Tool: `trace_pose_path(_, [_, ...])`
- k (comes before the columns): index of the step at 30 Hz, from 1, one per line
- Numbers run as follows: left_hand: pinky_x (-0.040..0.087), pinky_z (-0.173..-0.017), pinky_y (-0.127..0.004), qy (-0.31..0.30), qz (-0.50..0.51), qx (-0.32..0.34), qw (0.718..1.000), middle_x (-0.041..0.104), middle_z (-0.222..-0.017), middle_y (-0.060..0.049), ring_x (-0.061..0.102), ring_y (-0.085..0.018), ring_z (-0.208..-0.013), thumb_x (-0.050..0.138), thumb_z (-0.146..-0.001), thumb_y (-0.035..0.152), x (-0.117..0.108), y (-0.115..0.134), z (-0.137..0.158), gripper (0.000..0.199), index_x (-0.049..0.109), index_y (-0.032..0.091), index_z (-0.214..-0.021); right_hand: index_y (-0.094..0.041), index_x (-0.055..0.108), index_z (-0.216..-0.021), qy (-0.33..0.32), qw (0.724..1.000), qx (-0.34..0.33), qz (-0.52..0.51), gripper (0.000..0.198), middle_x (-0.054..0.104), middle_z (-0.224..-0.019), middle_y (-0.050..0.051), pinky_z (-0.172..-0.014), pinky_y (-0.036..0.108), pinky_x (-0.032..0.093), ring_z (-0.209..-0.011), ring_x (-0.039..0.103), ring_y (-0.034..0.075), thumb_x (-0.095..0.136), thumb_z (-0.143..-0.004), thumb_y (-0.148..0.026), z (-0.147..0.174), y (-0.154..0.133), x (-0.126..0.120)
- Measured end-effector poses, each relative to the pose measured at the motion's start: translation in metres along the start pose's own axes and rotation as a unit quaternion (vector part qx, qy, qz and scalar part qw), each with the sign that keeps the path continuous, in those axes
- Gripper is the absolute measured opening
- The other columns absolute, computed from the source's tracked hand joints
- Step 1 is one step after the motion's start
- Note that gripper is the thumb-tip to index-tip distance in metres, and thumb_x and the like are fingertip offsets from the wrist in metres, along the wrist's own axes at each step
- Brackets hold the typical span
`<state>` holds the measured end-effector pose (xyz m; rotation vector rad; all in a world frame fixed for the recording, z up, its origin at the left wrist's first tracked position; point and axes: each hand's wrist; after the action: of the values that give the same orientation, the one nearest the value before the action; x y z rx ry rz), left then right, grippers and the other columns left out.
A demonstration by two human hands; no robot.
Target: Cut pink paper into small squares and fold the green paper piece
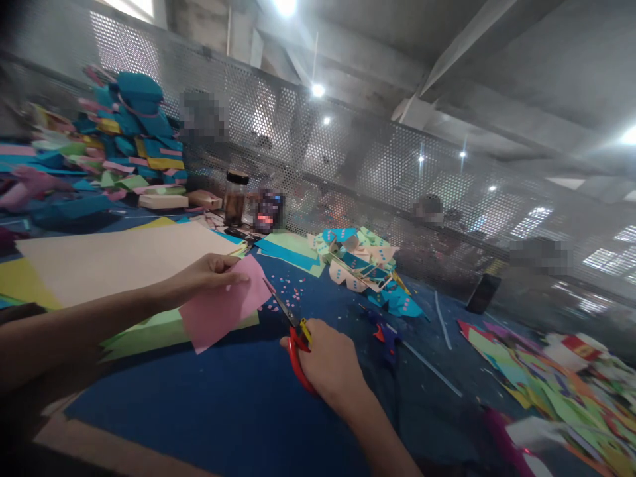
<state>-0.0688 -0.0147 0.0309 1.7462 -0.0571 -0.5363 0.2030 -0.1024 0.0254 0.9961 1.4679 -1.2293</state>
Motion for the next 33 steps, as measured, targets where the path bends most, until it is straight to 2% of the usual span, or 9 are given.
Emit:
trace_pose_path(5, [0.022, -0.043, -0.021, 0.010, -0.020, 0.008, 1.000, 0.044, -0.054, 0.005, 0.041, -0.007, -0.046, 0.071, -0.076, 0.035, -0.0010, -0.0016, -0.0009, 0.032, 0.050, 0.017, -0.060, -0.022, 0.054, -0.078, -0.001, 1.000, -0.006, -0.004, 0.037, 0.068, -0.079, 0.002, -0.056, 0.026, 0.028, -0.068, 0.062, 0.019, 0.055, -0.089, -0.057, 0.0007, 0.0010, 0.0014])
trace_pose_path(10, [0.026, -0.044, -0.021, -0.017, 0.021, -0.010, 1.000, 0.047, -0.057, 0.004, 0.045, -0.009, -0.047, 0.071, -0.077, 0.040, 0.0006, 0.0041, 0.0023, 0.032, 0.051, 0.018, -0.064, -0.022, 0.054, -0.078, 0.006, 1.000, -0.004, -0.012, 0.036, 0.068, -0.079, 0.002, -0.056, 0.026, 0.030, -0.066, 0.061, 0.018, 0.057, -0.088, -0.056, -0.0007, 0.0030, 0.0044])
trace_pose_path(19, [0.022, -0.046, -0.023, -0.034, 0.035, -0.002, 0.999, 0.047, -0.058, 0.004, 0.041, -0.008, -0.049, 0.072, -0.075, 0.036, -0.0001, 0.0062, 0.0039, 0.028, 0.054, 0.017, -0.065, -0.022, 0.052, -0.075, -0.001, 1.000, -0.003, -0.012, 0.037, 0.067, -0.077, 0.001, -0.055, 0.026, 0.029, -0.065, 0.060, 0.017, 0.056, -0.089, -0.057, -0.0002, -0.0003, 0.0013])
trace_pose_path(22, [0.024, -0.047, -0.022, -0.051, 0.052, -0.010, 0.997, 0.048, -0.060, 0.004, 0.043, -0.009, -0.049, 0.073, -0.074, 0.036, 0.0008, 0.0065, 0.0041, 0.026, 0.055, 0.018, -0.067, -0.022, 0.052, -0.076, 0.004, 1.000, -0.010, -0.012, 0.038, 0.067, -0.076, 0.001, -0.055, 0.026, 0.028, -0.066, 0.060, 0.018, 0.056, -0.088, -0.058, 0.0001, -0.0008, 0.0019])
trace_pose_path(28, [0.029, -0.046, -0.022, -0.072, 0.049, -0.039, 0.995, 0.056, -0.064, 0.001, 0.047, -0.009, -0.049, 0.070, -0.078, 0.047, 0.0039, 0.0068, 0.0055, 0.032, 0.060, 0.017, -0.074, -0.022, 0.054, -0.078, -0.007, 0.999, -0.009, -0.031, 0.036, 0.068, -0.079, 0.002, -0.056, 0.026, 0.029, -0.066, 0.060, 0.017, 0.057, -0.088, -0.056, 0.0015, -0.0013, 0.0014])
trace_pose_path(33, [0.034, -0.048, -0.021, -0.063, 0.053, -0.049, 0.995, 0.060, -0.065, 0.000, 0.053, -0.011, -0.053, 0.074, -0.074, 0.045, 0.0061, 0.0031, 0.0052, 0.034, 0.057, 0.016, -0.069, -0.023, 0.053, -0.078, 0.002, 0.999, -0.019, -0.036, 0.036, 0.067, -0.078, 0.001, -0.056, 0.027, 0.028, -0.064, 0.058, 0.017, 0.056, -0.088, -0.057, 0.0025, -0.0022, 0.0019])
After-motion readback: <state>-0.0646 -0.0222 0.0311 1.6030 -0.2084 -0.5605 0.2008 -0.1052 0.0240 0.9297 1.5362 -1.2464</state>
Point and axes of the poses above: each hand's wrist, its own z-axis away from the middle knuckle, its own x-axis out of the palm, y = z × x
